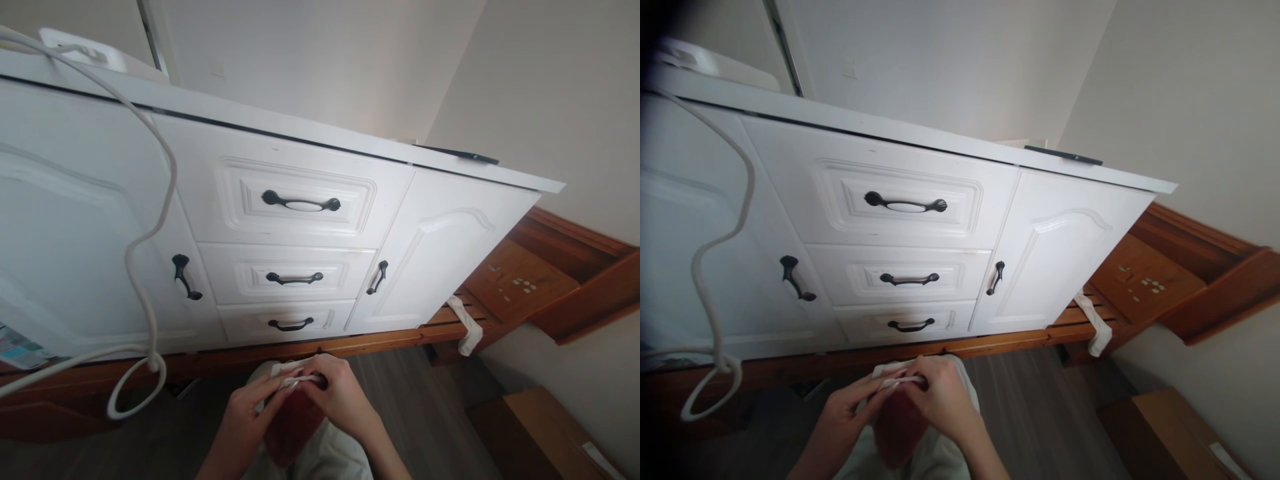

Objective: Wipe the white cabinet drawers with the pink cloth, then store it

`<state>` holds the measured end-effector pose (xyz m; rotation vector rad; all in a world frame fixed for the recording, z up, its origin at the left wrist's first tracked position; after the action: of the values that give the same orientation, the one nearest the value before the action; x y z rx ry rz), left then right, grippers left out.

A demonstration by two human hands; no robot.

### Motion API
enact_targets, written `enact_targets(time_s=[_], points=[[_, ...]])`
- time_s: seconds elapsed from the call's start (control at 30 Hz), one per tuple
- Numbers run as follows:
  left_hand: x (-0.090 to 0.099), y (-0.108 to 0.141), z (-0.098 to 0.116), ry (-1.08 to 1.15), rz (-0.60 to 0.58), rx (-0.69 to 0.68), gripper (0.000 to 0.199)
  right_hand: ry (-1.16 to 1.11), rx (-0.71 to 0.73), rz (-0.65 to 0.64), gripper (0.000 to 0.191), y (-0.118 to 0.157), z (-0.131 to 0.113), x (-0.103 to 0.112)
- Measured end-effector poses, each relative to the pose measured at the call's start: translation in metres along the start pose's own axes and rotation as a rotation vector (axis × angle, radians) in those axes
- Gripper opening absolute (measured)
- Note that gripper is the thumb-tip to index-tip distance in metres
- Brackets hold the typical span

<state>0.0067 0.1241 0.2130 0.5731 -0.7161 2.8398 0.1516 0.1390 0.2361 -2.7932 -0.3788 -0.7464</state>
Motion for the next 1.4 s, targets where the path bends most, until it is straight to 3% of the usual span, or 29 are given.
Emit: enact_targets(time_s=[0.27, 0.37, 0.47, 0.57, 0.67, 0.83, 1.0, 1.13, 1.2, 1.3, 1.4], points=[[0.021, 0.002, -0.007, -0.079, 0.076, 0.093, 0.032, 0.335, 0.052, -0.08, 0.017, 0.009, -0.009, 0.018], [0.025, 0.004, -0.016, -0.083, 0.084, 0.123, 0.033, 0.406, 0.124, -0.049, 0.014, 0.017, -0.016, 0.03], [0.032, 0.009, -0.029, -0.024, 0.146, 0.186, 0.033, 0.333, 0.145, 0.001, 0.011, 0.022, -0.016, 0.041], [0.03, 0.012, -0.042, 0.12, 0.124, 0.272, 0.047, 0.169, 0.048, -0.033, 0.01, 0.022, 0.003, 0.04], [0.027, 0.011, -0.039, 0.148, 0.053, 0.269, 0.047, 0.087, -0.004, -0.007, 0.015, 0.022, 0.02, 0.037], [0.031, 0.005, -0.029, 0.005, 0.008, 0.19, 0.032, 0.01, 0.045, 0.172, 0.021, 0.024, 0.025, 0.048], [0.026, -0.002, -0.03, -0.026, 0.01, 0.168, 0.039, 0.005, 0.067, 0.271, 0.022, 0.024, 0.022, 0.066], [0.012, -0.018, -0.038, -0.048, -0.016, 0.171, 0.042, 0.042, -0.004, 0.27, 0.018, 0.012, 0.039, 0.077], [0.002, -0.032, -0.04, -0.048, -0.029, 0.158, 0.04, 0.089, -0.023, 0.25, 0.026, 0.001, 0.048, 0.084], [-0.005, -0.053, -0.032, -0.096, -0.007, 0.085, 0.034, 0.16, 0.057, 0.235, 0.021, -0.011, 0.045, 0.098], [-0.011, -0.059, -0.02, -0.091, -0.022, 0.05, 0.031, 0.168, 0.155, 0.261, 0.018, -0.005, 0.034, 0.115]])
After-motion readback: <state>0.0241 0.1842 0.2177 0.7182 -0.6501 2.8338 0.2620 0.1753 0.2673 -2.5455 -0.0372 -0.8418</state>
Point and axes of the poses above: each hand's wrist, its own y-axis away from the middle knuckle, its own x-axis out of the back of the hand, z = x × y, the point moved 10 cm from there along -y, towards the middle knuckle, and after that the axes turned 5 degrees about -x, right-handed, at the moved point
